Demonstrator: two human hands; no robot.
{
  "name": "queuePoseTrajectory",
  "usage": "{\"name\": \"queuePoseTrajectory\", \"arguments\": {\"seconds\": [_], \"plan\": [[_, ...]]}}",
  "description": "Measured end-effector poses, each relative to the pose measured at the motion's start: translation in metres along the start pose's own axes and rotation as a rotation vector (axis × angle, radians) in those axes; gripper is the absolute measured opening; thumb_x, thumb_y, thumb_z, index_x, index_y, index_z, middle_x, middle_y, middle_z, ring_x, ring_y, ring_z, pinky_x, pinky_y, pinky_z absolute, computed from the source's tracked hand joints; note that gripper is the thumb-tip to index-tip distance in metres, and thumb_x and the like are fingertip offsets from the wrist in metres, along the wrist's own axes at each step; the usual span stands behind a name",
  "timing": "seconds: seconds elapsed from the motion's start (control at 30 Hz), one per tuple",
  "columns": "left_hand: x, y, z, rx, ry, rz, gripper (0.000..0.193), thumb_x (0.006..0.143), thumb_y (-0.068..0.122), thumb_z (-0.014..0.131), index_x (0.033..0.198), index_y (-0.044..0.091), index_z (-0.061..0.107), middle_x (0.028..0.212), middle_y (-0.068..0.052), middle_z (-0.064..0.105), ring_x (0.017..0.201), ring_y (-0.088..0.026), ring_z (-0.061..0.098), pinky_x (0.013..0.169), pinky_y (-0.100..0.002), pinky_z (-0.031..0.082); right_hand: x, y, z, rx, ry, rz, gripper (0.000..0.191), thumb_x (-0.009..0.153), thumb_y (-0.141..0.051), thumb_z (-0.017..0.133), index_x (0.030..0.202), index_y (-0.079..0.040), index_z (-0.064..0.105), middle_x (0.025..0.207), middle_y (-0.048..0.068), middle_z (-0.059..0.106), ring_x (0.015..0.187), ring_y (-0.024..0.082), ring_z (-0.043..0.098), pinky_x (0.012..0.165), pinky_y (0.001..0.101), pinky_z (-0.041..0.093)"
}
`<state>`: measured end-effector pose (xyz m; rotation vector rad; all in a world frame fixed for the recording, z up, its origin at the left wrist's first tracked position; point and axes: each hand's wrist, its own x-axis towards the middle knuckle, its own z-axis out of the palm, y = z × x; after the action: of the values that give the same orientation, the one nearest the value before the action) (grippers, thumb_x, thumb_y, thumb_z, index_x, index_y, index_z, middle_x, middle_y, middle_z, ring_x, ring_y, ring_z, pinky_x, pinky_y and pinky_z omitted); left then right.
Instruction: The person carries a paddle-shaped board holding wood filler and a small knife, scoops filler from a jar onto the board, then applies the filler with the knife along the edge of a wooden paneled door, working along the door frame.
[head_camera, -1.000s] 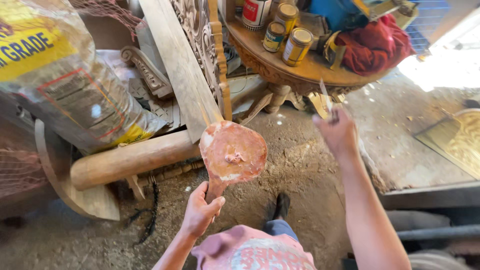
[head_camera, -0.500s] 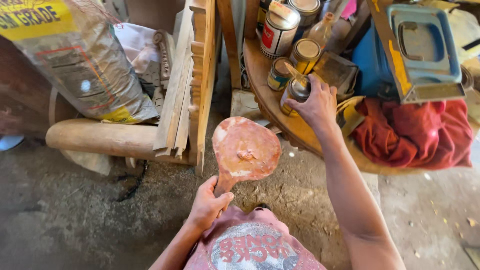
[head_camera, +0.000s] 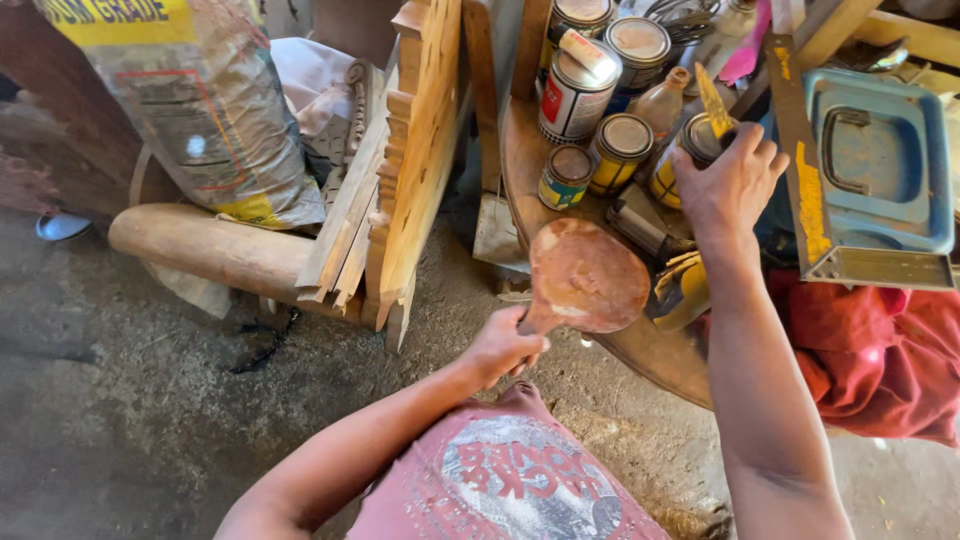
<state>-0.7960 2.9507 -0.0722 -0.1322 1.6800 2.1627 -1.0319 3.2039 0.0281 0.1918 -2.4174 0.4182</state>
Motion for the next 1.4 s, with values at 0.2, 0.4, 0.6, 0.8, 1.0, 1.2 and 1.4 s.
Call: {"name": "queuePoseTrajectory", "arguments": {"seconds": [0.2,0.4,0.6,0.8,1.0,1.2,1.4], "plan": [[0.033,-0.023,0.003,-0.037,-0.082,-0.058,0.025,0.088,0.016,0.069,0.105,0.002,0.058,0.066,-0.005,0.059,0.042,-0.011,0.048,0.039,-0.029,0.038,-0.016,0.003,0.006,-0.011,-0.034,0.134,0.08,0.085,-0.047,0.096,0.125,0.006,0.051,0.117,0.03,0.061,0.113,0.05,0.052,0.096,0.0559,0.045],[0.043,-0.018,-0.01,0.418,-0.062,0.005,0.047,0.089,0.031,0.077,0.124,0.0,0.068,0.101,-0.01,0.073,0.084,-0.016,0.065,0.077,-0.034,0.054,-0.022,-0.012,-0.043,-0.029,-0.005,0.068,0.086,0.078,-0.039,0.098,0.13,0.008,0.048,0.13,0.039,0.044,0.117,0.054,0.045,0.093,0.0545,0.045],[0.03,0.03,-0.015,0.741,0.236,0.003,0.08,0.077,0.051,0.084,0.13,-0.004,0.058,0.115,-0.018,0.071,0.104,-0.026,0.07,0.092,-0.038,0.056,-0.071,-0.023,-0.094,0.078,-0.108,0.083,0.042,0.093,-0.002,0.07,0.129,0.005,0.049,0.126,0.03,0.046,0.126,0.049,0.047,0.11,0.0549,0.042],[0.07,0.111,-0.014,1.051,0.421,0.681,0.077,0.078,0.043,0.085,0.135,0.0,0.057,0.135,-0.027,0.057,0.124,-0.042,0.056,0.103,-0.047,0.048,-0.122,-0.048,-0.133,0.113,-0.228,0.083,0.015,0.097,-0.005,0.067,0.112,-0.004,0.07,0.109,0.024,0.061,0.099,0.043,0.062,0.083,0.0504,0.052],[0.137,0.192,0.006,1.505,0.283,0.451,0.067,0.071,0.039,0.086,0.123,0.003,0.063,0.134,-0.02,0.055,0.129,-0.04,0.049,0.105,-0.05,0.043,-0.134,-0.065,-0.162,-0.042,-0.277,0.049,0.018,0.101,-0.019,0.067,0.113,-0.017,0.08,0.095,0.012,0.068,0.086,0.036,0.067,0.074,0.0486,0.053],[0.164,0.219,0.023,1.687,0.137,0.2,0.068,0.065,0.035,0.092,0.12,0.003,0.067,0.131,-0.018,0.06,0.127,-0.035,0.053,0.105,-0.046,0.044,-0.143,-0.077,-0.173,-0.027,-0.302,0.021,0.021,0.1,-0.018,0.065,0.114,-0.019,0.08,0.097,0.011,0.067,0.087,0.033,0.068,0.073,0.0464,0.053],[0.175,0.225,0.026,1.709,0.101,0.206,0.071,0.061,0.032,0.096,0.121,0.007,0.069,0.127,-0.01,0.067,0.123,-0.03,0.061,0.1,-0.044,0.05,-0.139,-0.08,-0.175,-0.066,-0.304,0.016,0.022,0.099,-0.018,0.065,0.115,-0.02,0.08,0.097,0.01,0.067,0.088,0.032,0.068,0.073,0.0456,0.053]]}}
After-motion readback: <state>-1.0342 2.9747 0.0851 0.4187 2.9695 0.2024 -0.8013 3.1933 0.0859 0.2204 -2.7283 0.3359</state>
